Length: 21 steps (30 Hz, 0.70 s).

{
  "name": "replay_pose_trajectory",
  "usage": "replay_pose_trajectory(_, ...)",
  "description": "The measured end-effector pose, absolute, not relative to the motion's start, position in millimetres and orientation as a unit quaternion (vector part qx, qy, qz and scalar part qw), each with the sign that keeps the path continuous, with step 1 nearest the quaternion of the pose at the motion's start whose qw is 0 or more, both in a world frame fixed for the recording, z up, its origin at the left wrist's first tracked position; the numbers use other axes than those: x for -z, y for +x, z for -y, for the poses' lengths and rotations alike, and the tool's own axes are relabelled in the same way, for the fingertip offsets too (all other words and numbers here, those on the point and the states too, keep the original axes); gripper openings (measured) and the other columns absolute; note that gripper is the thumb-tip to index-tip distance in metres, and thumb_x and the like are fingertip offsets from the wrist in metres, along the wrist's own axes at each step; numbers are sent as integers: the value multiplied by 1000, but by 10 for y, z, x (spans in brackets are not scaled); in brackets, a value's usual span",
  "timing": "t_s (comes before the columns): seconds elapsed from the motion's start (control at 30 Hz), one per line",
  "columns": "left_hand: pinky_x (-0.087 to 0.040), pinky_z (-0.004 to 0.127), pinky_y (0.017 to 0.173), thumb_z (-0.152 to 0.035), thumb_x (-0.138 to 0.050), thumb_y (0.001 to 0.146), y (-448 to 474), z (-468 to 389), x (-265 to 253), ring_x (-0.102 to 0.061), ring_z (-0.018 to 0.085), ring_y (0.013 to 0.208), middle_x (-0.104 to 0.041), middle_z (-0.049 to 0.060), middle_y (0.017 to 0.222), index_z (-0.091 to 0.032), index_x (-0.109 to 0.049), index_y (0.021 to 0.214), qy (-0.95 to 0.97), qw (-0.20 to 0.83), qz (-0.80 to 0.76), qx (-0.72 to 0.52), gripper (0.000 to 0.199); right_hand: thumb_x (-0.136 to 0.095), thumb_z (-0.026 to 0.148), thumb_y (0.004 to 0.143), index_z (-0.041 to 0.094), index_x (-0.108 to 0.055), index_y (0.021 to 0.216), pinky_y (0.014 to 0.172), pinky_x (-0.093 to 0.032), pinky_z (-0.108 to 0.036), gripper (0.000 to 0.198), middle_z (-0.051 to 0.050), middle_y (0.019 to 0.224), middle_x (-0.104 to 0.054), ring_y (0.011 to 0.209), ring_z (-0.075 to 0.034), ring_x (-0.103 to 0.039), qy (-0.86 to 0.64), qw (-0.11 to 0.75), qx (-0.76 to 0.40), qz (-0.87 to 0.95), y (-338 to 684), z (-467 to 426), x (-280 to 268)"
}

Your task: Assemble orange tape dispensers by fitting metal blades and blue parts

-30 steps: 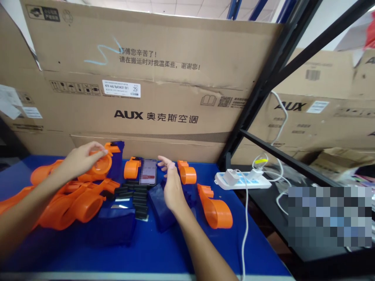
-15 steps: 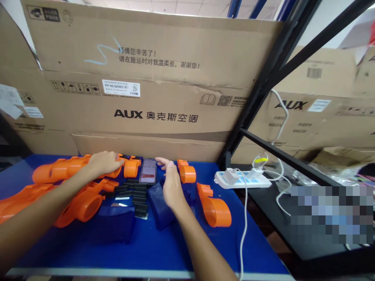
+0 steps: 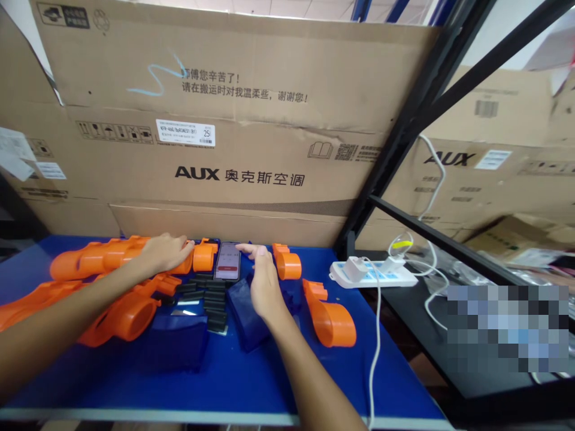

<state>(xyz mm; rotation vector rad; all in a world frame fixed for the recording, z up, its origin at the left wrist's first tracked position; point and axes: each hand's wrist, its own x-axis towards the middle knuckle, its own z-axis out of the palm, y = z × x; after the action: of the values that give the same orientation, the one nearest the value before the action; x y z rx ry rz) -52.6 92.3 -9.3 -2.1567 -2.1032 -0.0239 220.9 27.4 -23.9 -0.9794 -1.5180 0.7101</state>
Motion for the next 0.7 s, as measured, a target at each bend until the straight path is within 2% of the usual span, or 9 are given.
replay_pose_trajectory(0.1,-50,49,90,-53,-24,98,-654,-904,-22,-65,39,115,-74,21,113,-17,-71,117,-706,74,704,16,62,-14,62,105,25,-76,113,97,-41,-43,72,-7,120,-71,108,-26,-56,-415,570,-305,640,2211,-276,240)
replay_pose_trajectory(0.17,-50,50,88,-56,-30,95,-767,-901,-90,-64,41,116,-73,24,115,-16,-70,119,-694,81,715,16,61,-14,62,105,25,-76,113,96,-42,-43,72,-7,119,-71,108,-26,-56,-415,569,-305,641,2212,-277,243)
replay_pose_trajectory(0.3,-50,55,85,-69,-40,87,-977,-909,-129,-65,48,111,-74,28,109,-13,-71,119,-676,75,733,5,71,-15,64,104,25,-76,111,93,-43,-43,73,-7,120,-70,109,-26,-56,-419,563,-309,642,2212,-276,239)
replay_pose_trajectory(0.5,-49,58,87,-77,-23,88,-1145,-938,-70,-68,48,105,-75,27,110,-16,-75,113,-676,15,736,5,84,-13,67,103,25,-76,111,94,-42,-44,76,-8,120,-70,108,-27,-55,-422,561,-320,637,2207,-265,212)
replay_pose_trajectory(0.7,-49,55,86,-64,-51,79,-1185,-948,9,-68,47,106,-75,24,113,-19,-74,115,-681,19,732,2,62,-13,68,102,24,-76,110,93,-43,-44,77,-9,118,-70,107,-28,-55,-430,552,-304,647,2212,-254,203)
